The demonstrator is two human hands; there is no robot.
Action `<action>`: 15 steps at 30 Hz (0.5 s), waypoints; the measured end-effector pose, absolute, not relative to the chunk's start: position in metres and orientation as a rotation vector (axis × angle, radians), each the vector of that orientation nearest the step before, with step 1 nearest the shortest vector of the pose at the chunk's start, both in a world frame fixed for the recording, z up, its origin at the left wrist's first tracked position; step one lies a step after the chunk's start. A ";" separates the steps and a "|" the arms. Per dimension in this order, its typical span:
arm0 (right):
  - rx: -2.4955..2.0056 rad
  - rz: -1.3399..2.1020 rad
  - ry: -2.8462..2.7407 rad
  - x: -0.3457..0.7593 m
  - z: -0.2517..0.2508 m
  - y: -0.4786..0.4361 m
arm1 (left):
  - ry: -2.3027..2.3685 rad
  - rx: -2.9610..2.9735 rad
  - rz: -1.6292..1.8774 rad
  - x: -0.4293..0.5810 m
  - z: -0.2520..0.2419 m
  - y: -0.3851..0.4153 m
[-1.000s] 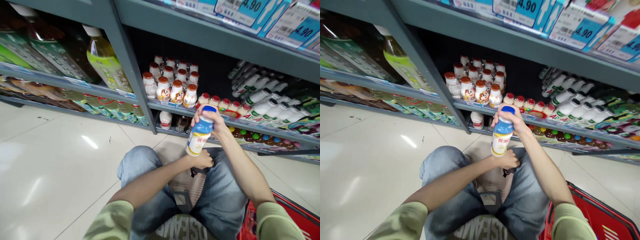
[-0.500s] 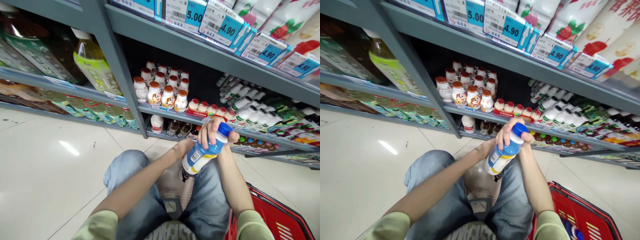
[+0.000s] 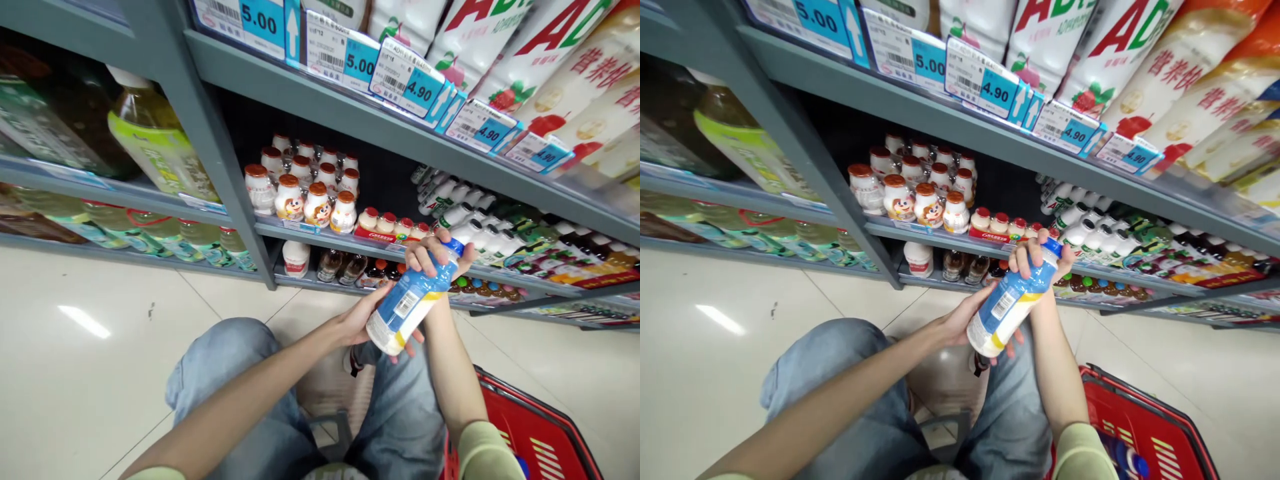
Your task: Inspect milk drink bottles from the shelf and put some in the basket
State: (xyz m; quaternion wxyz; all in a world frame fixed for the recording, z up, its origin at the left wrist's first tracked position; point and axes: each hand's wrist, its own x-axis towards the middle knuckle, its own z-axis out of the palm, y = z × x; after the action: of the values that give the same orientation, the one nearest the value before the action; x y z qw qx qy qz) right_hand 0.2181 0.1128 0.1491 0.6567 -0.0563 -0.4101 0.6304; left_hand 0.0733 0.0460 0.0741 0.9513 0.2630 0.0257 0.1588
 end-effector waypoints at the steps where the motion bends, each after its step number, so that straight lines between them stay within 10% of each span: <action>1: -0.220 1.417 -0.933 0.216 0.151 0.112 | 0.017 0.529 0.287 0.072 0.075 0.045; 15: -1.149 1.468 -0.631 0.192 0.155 0.120 | 0.718 0.600 0.845 0.071 0.051 0.048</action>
State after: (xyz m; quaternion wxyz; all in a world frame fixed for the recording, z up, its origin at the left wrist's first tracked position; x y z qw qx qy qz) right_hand 0.1915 0.1201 0.1546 0.5535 -0.4863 -0.2672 0.6211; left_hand 0.0708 0.0479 0.0515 0.8078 0.2804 0.3359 0.3949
